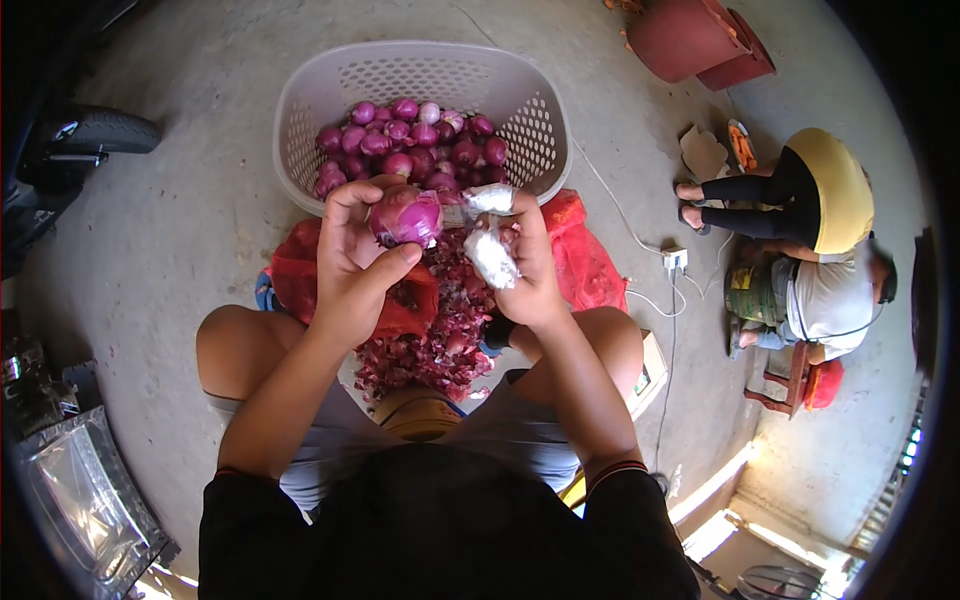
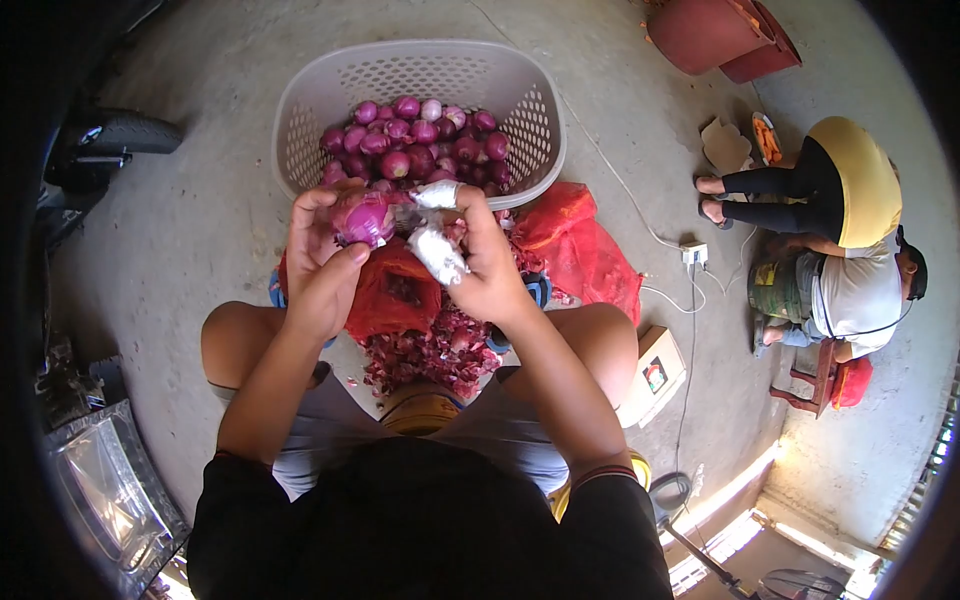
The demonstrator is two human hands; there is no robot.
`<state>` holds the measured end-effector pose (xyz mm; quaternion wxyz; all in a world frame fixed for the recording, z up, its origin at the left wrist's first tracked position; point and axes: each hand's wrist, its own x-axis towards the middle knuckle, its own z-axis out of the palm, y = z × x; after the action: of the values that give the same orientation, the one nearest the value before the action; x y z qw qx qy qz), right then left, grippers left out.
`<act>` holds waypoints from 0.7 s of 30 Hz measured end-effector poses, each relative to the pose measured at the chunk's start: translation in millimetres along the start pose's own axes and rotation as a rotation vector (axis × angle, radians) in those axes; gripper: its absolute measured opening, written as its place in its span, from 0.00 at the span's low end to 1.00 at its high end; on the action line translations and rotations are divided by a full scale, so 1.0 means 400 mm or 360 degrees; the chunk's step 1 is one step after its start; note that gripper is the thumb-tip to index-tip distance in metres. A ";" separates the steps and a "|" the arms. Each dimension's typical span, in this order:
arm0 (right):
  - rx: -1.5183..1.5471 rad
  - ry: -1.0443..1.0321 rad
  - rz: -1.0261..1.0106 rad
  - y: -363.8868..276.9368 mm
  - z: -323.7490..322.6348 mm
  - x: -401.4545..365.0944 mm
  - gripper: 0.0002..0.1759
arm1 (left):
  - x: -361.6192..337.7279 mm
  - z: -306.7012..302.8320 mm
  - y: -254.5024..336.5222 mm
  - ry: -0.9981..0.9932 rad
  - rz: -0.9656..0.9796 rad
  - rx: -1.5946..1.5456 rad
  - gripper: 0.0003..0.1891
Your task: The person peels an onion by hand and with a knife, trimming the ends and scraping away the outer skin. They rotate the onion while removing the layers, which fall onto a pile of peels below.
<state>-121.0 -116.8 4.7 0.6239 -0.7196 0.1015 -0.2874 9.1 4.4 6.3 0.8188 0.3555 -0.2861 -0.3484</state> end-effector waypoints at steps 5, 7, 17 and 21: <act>-0.0203 -0.0106 -0.0125 0.005 0.012 -0.005 0.27 | 0.004 -0.003 -0.006 0.0026 -0.0007 0.0001 0.28; -0.0251 -0.0099 -0.0184 0.019 0.014 -0.004 0.27 | 0.002 0.003 -0.006 0.0035 -0.0015 0.0004 0.28; -0.0375 -0.0046 -0.0351 0.023 0.018 0.007 0.25 | 0.006 -0.002 -0.002 0.0063 -0.0107 -0.0062 0.27; -0.0389 -0.0080 -0.0235 0.023 0.011 -0.003 0.25 | 0.004 0.003 -0.006 0.0052 -0.0091 -0.0082 0.28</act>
<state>-117.6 -114.4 -4.9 0.5110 -0.8028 0.0670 -0.3000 8.5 1.4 5.6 0.8219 0.3479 -0.2534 -0.3731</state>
